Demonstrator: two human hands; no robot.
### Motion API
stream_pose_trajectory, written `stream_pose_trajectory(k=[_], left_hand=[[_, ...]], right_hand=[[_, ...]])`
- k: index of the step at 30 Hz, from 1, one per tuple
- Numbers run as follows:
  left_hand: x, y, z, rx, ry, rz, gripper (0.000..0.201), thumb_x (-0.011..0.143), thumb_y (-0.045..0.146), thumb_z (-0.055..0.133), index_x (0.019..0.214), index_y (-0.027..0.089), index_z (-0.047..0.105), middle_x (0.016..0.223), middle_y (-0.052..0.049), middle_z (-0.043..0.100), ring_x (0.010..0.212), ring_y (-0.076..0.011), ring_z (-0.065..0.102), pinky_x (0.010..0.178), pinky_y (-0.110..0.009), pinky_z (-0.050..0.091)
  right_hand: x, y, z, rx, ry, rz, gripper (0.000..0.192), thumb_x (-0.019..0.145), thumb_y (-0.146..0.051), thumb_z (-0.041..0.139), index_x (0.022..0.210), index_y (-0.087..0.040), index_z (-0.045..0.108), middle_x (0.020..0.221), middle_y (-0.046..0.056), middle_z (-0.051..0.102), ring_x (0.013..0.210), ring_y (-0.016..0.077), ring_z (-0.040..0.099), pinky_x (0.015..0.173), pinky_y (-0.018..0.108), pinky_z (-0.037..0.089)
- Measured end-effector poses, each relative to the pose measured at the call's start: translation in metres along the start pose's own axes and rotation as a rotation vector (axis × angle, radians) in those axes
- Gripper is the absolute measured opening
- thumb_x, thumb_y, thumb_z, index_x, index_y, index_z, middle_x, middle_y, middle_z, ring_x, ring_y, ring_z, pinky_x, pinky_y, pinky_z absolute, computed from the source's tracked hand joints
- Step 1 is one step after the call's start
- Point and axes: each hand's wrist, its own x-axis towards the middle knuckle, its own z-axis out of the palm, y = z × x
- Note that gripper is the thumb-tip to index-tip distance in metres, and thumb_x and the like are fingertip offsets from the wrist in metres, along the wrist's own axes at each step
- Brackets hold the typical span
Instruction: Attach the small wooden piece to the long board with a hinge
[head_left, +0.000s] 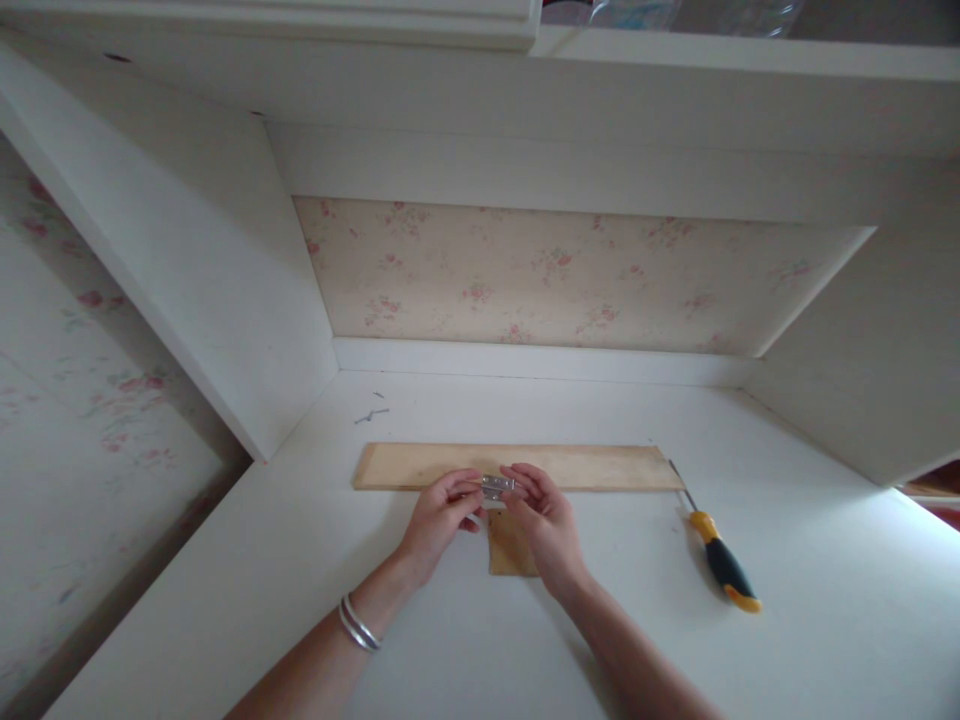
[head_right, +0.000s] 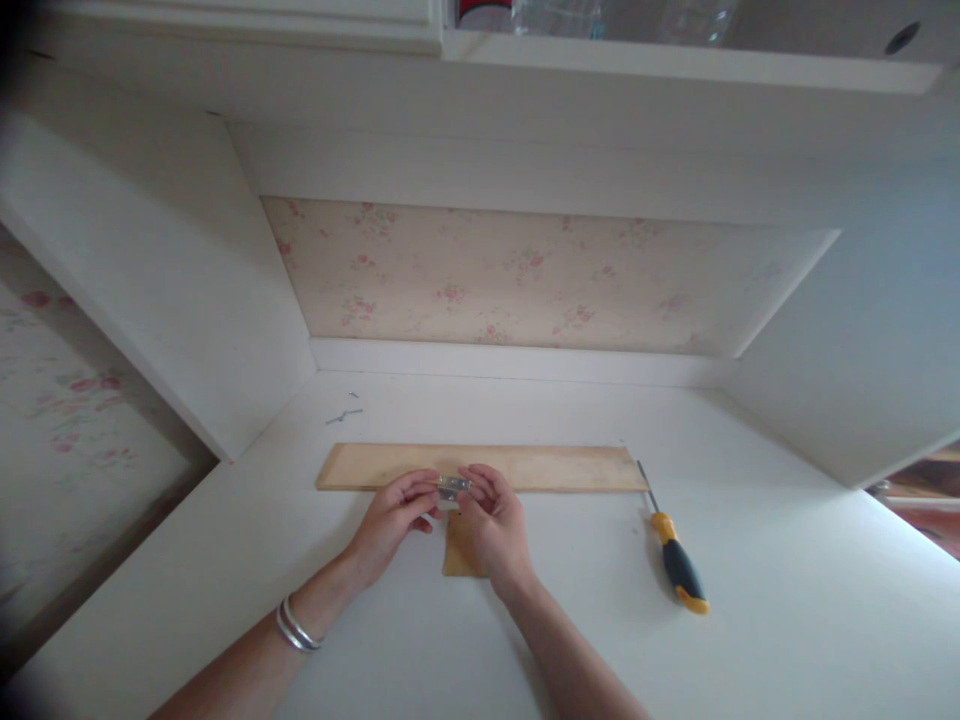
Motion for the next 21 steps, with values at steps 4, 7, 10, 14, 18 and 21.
stream_pose_trajectory(k=[4, 7, 10, 14, 18, 21], left_hand=[[0.0021, -0.0036, -0.0005, 0.057, 0.025, 0.008, 0.04, 0.07, 0.03, 0.069, 0.106, 0.015, 0.062, 0.094, -0.009, 0.067, 0.072, -0.0154, 0.062, 0.056, -0.024, 0.049], [0.0039, -0.0067, -0.0005, 0.159, 0.032, 0.055, 0.034, 0.071, 0.033, 0.068, 0.099, 0.013, 0.066, 0.089, -0.009, 0.068, 0.071, -0.0165, 0.061, 0.056, -0.025, 0.05], [0.005, -0.0091, -0.0005, 0.235, 0.04, 0.164, 0.029, 0.073, 0.036, 0.066, 0.092, 0.014, 0.07, 0.09, -0.009, 0.067, 0.071, -0.0164, 0.06, 0.054, -0.024, 0.05], [0.0046, -0.0095, 0.0001, 0.223, 0.063, 0.185, 0.029, 0.074, 0.039, 0.065, 0.089, 0.014, 0.069, 0.082, -0.007, 0.066, 0.059, -0.0138, 0.058, 0.047, -0.024, 0.049], [0.0013, -0.0071, 0.0017, 0.158, 0.061, 0.162, 0.028, 0.074, 0.036, 0.065, 0.092, 0.014, 0.067, 0.086, -0.007, 0.068, 0.067, -0.0168, 0.064, 0.055, -0.026, 0.053], [-0.001, -0.0043, 0.0031, 0.135, 0.088, 0.168, 0.025, 0.072, 0.034, 0.067, 0.089, 0.015, 0.068, 0.089, -0.007, 0.068, 0.076, -0.0185, 0.065, 0.06, -0.026, 0.055]], right_hand=[[0.0002, 0.0017, -0.0008, -0.032, -0.018, -0.024, 0.037, 0.07, -0.024, 0.07, 0.104, -0.021, 0.056, 0.114, 0.009, 0.063, 0.096, 0.0184, 0.063, 0.088, 0.033, 0.047], [0.0011, 0.0038, -0.001, -0.031, -0.035, -0.049, 0.035, 0.068, -0.021, 0.072, 0.099, -0.02, 0.057, 0.101, 0.008, 0.067, 0.094, 0.0195, 0.063, 0.087, 0.035, 0.048], [0.0005, 0.0051, -0.0011, -0.052, -0.056, -0.092, 0.03, 0.07, -0.019, 0.068, 0.098, -0.021, 0.057, 0.098, 0.006, 0.067, 0.092, 0.0186, 0.064, 0.086, 0.035, 0.049], [-0.0013, 0.0046, -0.001, -0.064, -0.087, -0.12, 0.028, 0.071, -0.016, 0.066, 0.097, -0.022, 0.06, 0.099, 0.005, 0.066, 0.092, 0.0181, 0.063, 0.085, 0.034, 0.048], [-0.0003, 0.0042, -0.0013, -0.064, -0.068, -0.134, 0.03, 0.066, -0.012, 0.068, 0.094, -0.023, 0.064, 0.108, 0.006, 0.063, 0.1, 0.0187, 0.06, 0.089, 0.034, 0.047], [0.0013, 0.0054, -0.0023, -0.073, -0.047, -0.206, 0.028, 0.064, -0.011, 0.069, 0.088, -0.024, 0.066, 0.113, 0.005, 0.058, 0.105, 0.0188, 0.056, 0.089, 0.033, 0.047]])
